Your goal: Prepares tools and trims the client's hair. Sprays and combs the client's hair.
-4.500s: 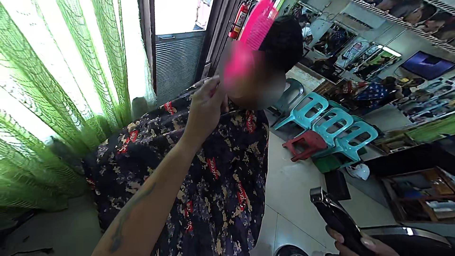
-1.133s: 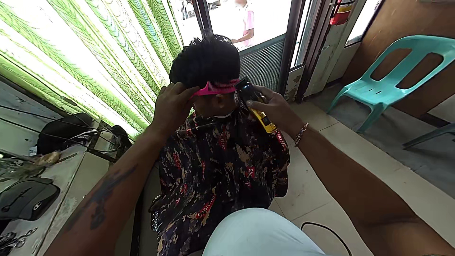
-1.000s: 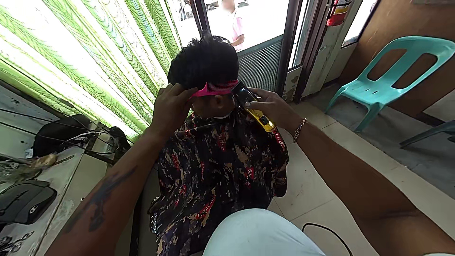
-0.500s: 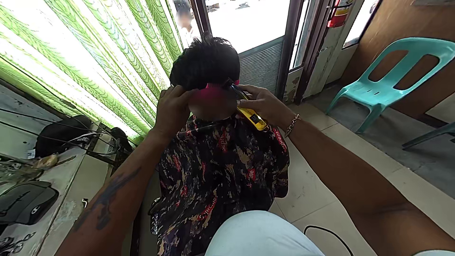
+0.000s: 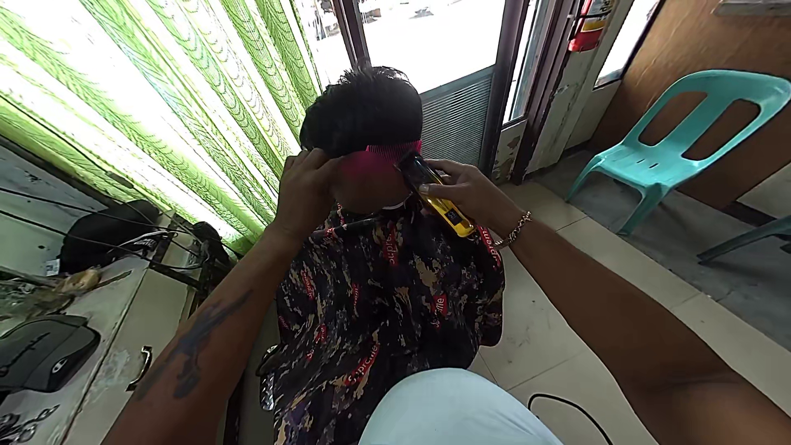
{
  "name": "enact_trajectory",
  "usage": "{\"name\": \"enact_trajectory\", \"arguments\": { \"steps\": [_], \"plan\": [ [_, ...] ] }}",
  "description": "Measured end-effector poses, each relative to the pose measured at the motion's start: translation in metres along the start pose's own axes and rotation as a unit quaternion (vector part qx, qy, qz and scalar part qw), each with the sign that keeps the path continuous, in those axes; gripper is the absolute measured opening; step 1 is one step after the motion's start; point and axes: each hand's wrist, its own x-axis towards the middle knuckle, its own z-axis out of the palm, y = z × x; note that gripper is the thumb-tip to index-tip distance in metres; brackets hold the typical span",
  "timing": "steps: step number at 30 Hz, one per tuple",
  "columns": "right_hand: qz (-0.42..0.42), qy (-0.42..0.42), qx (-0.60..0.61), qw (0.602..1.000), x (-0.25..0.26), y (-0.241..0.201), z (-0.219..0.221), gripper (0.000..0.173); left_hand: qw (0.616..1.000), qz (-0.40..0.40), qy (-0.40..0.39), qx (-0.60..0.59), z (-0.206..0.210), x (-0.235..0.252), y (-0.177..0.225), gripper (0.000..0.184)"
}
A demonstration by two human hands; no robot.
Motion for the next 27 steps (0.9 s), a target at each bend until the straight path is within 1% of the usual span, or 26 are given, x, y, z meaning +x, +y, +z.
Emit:
{"name": "enact_trajectory", "arguments": {
  "steps": [2,6,8,12,15,17,20,22,24,25,26,27],
  "plan": [
    [0.005,-0.002,0.009,1.0,0.0,0.002,-0.001,0.051,1.0,0.002,0.001,0.004,0.0,0.0,0.0,0.025],
    [-0.028,-0.014,0.012,0.999,0.006,-0.014,0.009,0.053,1.0,0.005,0.005,0.003,-0.001,0.001,0.0,0.024],
    [-0.037,-0.016,0.022,0.999,0.006,-0.01,0.009,0.055,1.0,0.013,-0.001,0.01,-0.003,0.003,-0.001,0.024],
    [0.015,0.0,0.085,0.996,-0.001,0.017,-0.007,0.05,0.998,0.038,-0.031,0.034,-0.015,0.011,-0.003,0.024],
    [0.036,-0.011,0.125,0.991,0.002,0.025,-0.013,0.048,0.997,0.049,-0.046,0.045,-0.021,0.017,-0.001,0.024],
    [0.027,-0.024,0.136,0.99,0.006,0.02,-0.012,0.046,0.997,0.051,-0.049,0.043,-0.022,0.018,0.001,0.024],
    [0.003,-0.037,0.134,0.99,0.011,0.008,-0.008,0.049,0.997,0.046,-0.048,0.042,-0.022,0.017,0.002,0.024],
    [-0.016,-0.042,0.136,0.99,0.011,0.01,-0.005,0.052,0.997,0.042,-0.045,0.045,-0.022,0.015,0.003,0.025],
    [-0.012,-0.029,0.134,0.99,0.006,0.018,-0.007,0.053,0.997,0.041,-0.045,0.045,-0.022,0.014,0.004,0.024],
    [-0.004,-0.02,0.133,0.991,0.002,0.023,-0.01,0.052,0.997,0.04,-0.057,0.04,-0.024,0.015,0.004,0.024],
    [0.001,-0.013,0.131,0.991,0.0,0.027,-0.014,0.051,0.995,0.039,-0.086,0.03,-0.027,0.016,0.005,0.025],
    [0.004,-0.009,0.129,0.992,-0.003,0.031,-0.018,0.051,0.99,0.034,-0.133,0.015,-0.032,0.019,0.005,0.025]
  ]
}}
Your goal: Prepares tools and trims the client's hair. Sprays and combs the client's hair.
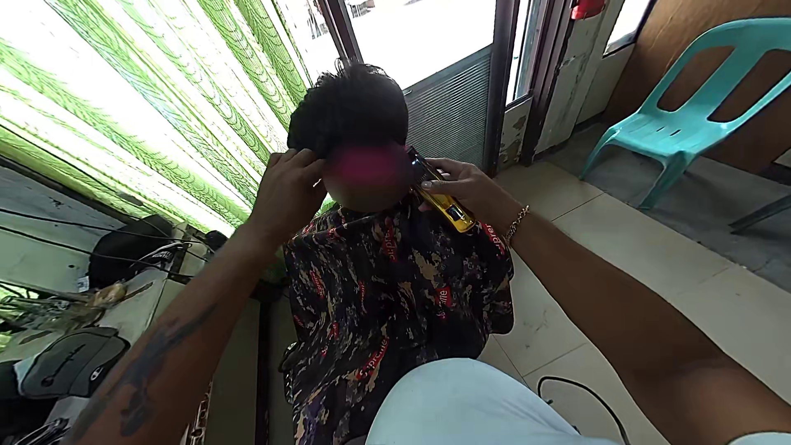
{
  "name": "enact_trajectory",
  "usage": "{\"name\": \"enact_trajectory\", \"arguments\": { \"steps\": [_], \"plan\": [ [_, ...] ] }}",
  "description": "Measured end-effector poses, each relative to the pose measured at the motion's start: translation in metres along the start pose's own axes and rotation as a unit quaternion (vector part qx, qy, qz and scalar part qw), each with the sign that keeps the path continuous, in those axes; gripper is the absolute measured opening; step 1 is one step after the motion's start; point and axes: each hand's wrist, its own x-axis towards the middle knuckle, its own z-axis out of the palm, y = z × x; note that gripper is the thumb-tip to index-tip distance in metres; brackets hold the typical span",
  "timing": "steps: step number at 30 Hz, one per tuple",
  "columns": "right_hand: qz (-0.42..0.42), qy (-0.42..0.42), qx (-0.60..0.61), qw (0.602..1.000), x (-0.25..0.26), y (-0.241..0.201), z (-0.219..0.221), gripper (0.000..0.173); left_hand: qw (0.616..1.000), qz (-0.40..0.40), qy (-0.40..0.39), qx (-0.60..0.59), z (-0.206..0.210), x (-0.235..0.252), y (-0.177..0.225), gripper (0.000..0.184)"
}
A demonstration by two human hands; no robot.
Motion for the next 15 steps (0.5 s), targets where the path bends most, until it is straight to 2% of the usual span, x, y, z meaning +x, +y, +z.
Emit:
{"name": "enact_trajectory", "arguments": {
  "steps": [2,4,8,15],
  "plan": [
    [0.001,0.009,0.01,1.0,-0.004,0.003,-0.005,0.052,0.993,-0.009,-0.118,-0.021,-0.017,0.009,0.001,0.023],
    [0.003,0.012,0.016,1.0,-0.004,0.0,-0.005,0.051,0.984,-0.008,-0.179,-0.008,-0.032,0.021,0.005,0.021],
    [0.003,0.007,0.016,1.0,-0.007,-0.003,-0.003,0.05,0.989,-0.001,-0.145,0.018,-0.037,0.024,0.016,0.02],
    [0.013,-0.004,0.009,1.0,-0.001,0.001,-0.005,0.047,0.999,0.002,-0.026,0.045,-0.02,0.019,0.013,0.024]
  ]
}}
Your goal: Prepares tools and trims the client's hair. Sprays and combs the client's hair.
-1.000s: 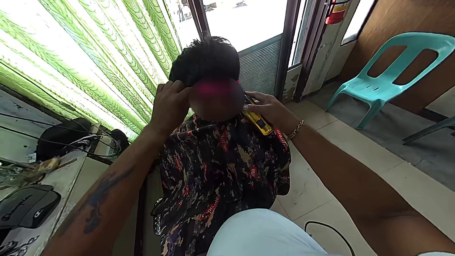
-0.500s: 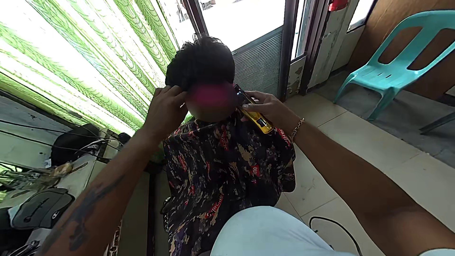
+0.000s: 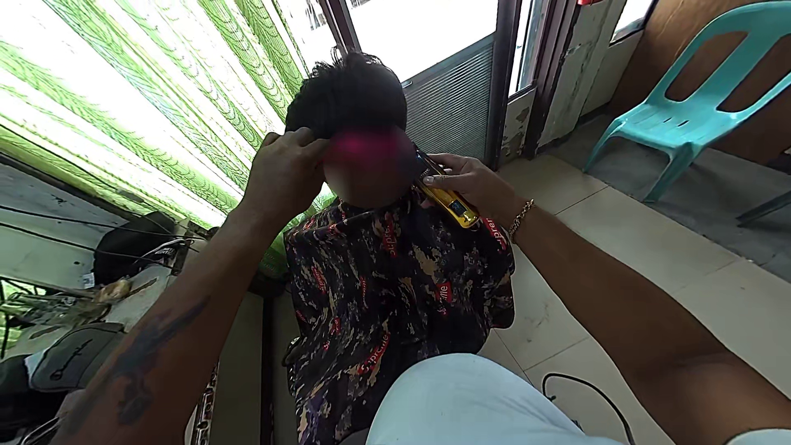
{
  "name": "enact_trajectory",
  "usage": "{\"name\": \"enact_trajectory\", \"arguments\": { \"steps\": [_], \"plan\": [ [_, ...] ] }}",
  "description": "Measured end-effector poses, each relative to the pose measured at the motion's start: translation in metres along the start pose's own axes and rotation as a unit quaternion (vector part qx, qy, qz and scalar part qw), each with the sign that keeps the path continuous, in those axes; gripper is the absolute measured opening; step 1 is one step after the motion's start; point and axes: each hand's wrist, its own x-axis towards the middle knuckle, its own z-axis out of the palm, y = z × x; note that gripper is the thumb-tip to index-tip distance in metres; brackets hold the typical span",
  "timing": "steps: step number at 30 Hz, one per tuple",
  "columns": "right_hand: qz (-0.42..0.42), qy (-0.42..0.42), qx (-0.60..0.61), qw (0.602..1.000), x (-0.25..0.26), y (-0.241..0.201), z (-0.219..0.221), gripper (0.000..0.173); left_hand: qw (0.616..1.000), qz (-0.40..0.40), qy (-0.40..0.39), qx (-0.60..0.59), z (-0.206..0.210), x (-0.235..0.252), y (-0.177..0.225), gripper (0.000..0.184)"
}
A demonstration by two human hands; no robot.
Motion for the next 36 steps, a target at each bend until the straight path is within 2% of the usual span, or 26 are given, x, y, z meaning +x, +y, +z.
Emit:
{"name": "enact_trajectory", "arguments": {
  "steps": [8,14,20,28,32,36],
  "plan": [
    [0.01,-0.008,-0.01,1.0,0.011,-0.009,0.009,0.047,0.997,0.01,0.072,0.013,0.018,-0.007,-0.006,0.024],
    [-0.021,-0.032,0.0,0.999,0.017,-0.022,0.016,0.049,0.997,0.006,0.075,0.012,0.02,-0.008,-0.006,0.024],
    [-0.001,0.005,-0.02,1.0,0.011,-0.003,0.008,0.05,0.996,0.004,0.083,0.009,0.023,-0.009,-0.007,0.024],
    [-0.045,-0.016,-0.052,0.998,0.013,-0.032,0.03,0.055,0.995,0.005,0.103,0.004,0.03,-0.01,-0.007,0.024],
    [-0.014,0.001,-0.063,0.998,0.009,-0.013,0.018,0.054,0.994,0.004,0.107,0.002,0.032,-0.012,-0.009,0.024],
    [-0.027,-0.009,-0.061,0.998,0.012,-0.026,0.026,0.052,0.993,0.006,0.115,-0.001,0.033,-0.012,-0.008,0.024]
  ]
}}
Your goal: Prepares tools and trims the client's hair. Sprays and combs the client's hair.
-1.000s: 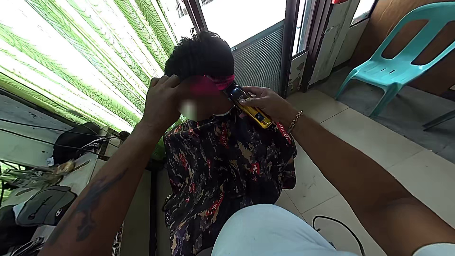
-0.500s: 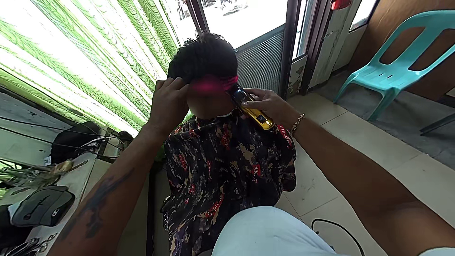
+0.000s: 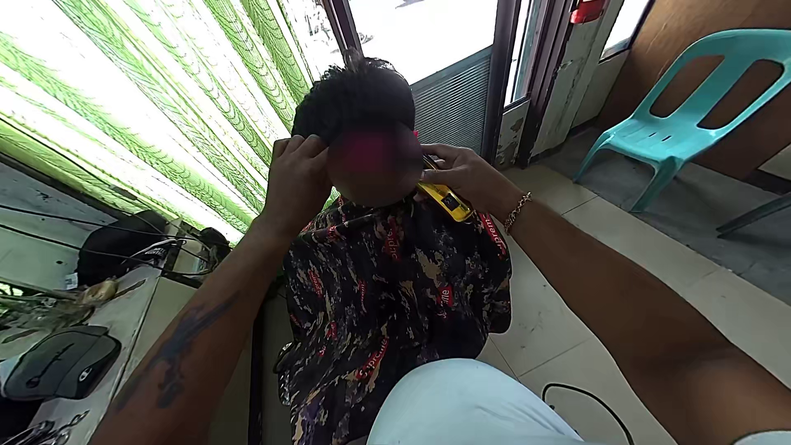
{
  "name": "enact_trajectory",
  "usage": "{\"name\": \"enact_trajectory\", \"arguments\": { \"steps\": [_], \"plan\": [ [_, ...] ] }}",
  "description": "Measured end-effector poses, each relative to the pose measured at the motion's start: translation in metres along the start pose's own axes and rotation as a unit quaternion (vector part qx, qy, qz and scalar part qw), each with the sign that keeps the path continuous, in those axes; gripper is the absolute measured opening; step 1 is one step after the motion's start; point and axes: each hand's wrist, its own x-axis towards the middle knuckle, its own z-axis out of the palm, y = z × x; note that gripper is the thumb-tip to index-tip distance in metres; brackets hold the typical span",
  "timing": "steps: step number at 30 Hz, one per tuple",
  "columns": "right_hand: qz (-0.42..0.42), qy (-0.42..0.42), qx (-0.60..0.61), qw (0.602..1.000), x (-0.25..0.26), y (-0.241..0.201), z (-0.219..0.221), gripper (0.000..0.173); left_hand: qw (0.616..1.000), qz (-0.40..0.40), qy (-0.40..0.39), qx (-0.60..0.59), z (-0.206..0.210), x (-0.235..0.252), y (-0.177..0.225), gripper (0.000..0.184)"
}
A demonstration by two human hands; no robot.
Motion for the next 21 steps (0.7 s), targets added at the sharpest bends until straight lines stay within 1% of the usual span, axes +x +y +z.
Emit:
{"name": "enact_trajectory", "arguments": {
  "steps": [4,9,12,14,17,18,19,21],
  "plan": [
    [-0.029,-0.005,-0.009,1.0,0.003,-0.016,0.011,0.054,1.0,-0.003,0.003,-0.004,0.0,0.001,0.001,0.024],
    [0.009,0.02,-0.01,1.0,-0.006,0.005,0.0,0.054,1.0,-0.001,0.012,0.002,0.0,0.001,0.001,0.023],
    [-0.005,0.017,-0.021,1.0,-0.005,-0.002,0.004,0.054,1.0,-0.002,0.006,-0.005,0.002,-0.001,0.0,0.024],
    [-0.024,0.016,-0.034,0.999,-0.006,-0.01,0.006,0.056,0.998,-0.008,-0.03,-0.047,0.006,-0.006,-0.006,0.024],
    [-0.024,0.038,-0.039,0.998,-0.015,-0.014,0.001,0.055,0.979,-0.03,-0.144,-0.143,0.004,-0.014,-0.023,0.024],
    [-0.019,0.045,-0.039,0.998,-0.019,-0.012,-0.002,0.056,0.973,-0.036,-0.166,-0.154,0.0,-0.015,-0.026,0.024],
    [-0.013,0.051,-0.041,0.998,-0.021,-0.008,-0.004,0.055,0.973,-0.037,-0.167,-0.156,-0.002,-0.016,-0.027,0.025],
    [-0.006,0.055,-0.04,0.998,-0.024,-0.003,-0.008,0.055,0.979,-0.038,-0.134,-0.149,-0.002,-0.019,-0.026,0.024]
  ]
}}
